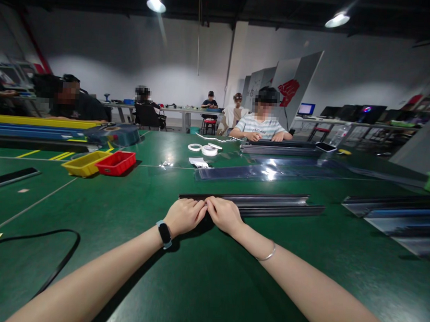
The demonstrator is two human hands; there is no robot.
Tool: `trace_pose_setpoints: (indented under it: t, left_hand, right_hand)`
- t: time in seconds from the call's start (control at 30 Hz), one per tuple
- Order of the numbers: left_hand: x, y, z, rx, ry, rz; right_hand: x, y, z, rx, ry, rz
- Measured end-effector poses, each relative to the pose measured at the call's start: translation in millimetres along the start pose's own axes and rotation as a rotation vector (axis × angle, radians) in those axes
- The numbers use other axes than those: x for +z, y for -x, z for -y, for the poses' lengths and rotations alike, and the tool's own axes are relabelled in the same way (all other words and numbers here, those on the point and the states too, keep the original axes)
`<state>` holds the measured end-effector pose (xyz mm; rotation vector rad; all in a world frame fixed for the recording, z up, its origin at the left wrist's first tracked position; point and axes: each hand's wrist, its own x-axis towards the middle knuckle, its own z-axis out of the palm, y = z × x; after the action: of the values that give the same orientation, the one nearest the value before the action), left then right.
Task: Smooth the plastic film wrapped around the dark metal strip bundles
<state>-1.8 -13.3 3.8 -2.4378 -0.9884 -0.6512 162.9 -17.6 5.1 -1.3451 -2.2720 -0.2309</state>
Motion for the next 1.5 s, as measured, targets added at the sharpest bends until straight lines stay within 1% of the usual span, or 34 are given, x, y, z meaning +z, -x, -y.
trace_pose_setpoints:
  t: [0.1,0.27,0.5,0.67,0.87,1.3,1.5]
  left_hand:
    - [2.5,0.9,0.4,0.003,0.0,0.014]
    - [2.6,1.0,0.2,-0.012,0.0,0.024]
    - [5.5,0.4,1.0,-0.025,-0.014,0.028]
    - [6.6,0.0,0.6,-0.018,-0.004,0.023]
    - [2.6,-1.4,-1.0,-0.089,-0.026,0.014]
    - [0.9,-2.2,-2.2,-0.163,0.015,-0.024]
    - [0.4,-2.3,-2.9,-0.172,-0.028,0.007]
  right_hand:
    - [0.2,0.1,-0.1,0.007,-0.013,-0.006]
    - [0.1,-0.5,1.2,0.018,0.066,0.05]
    - [0.2,0.3,0.0,-0.003,0.022,0.001]
    - [0.7,-0.9,0.4,0.001,0.07,0.033]
    - [0.9,-1.4,1.5,0.001,0.099,0.041]
    - [-1.1,-1.8,2.8,0.007,0.159,0.089]
    - [0.8,-1.9,2.1,-0.001,0.148,0.07]
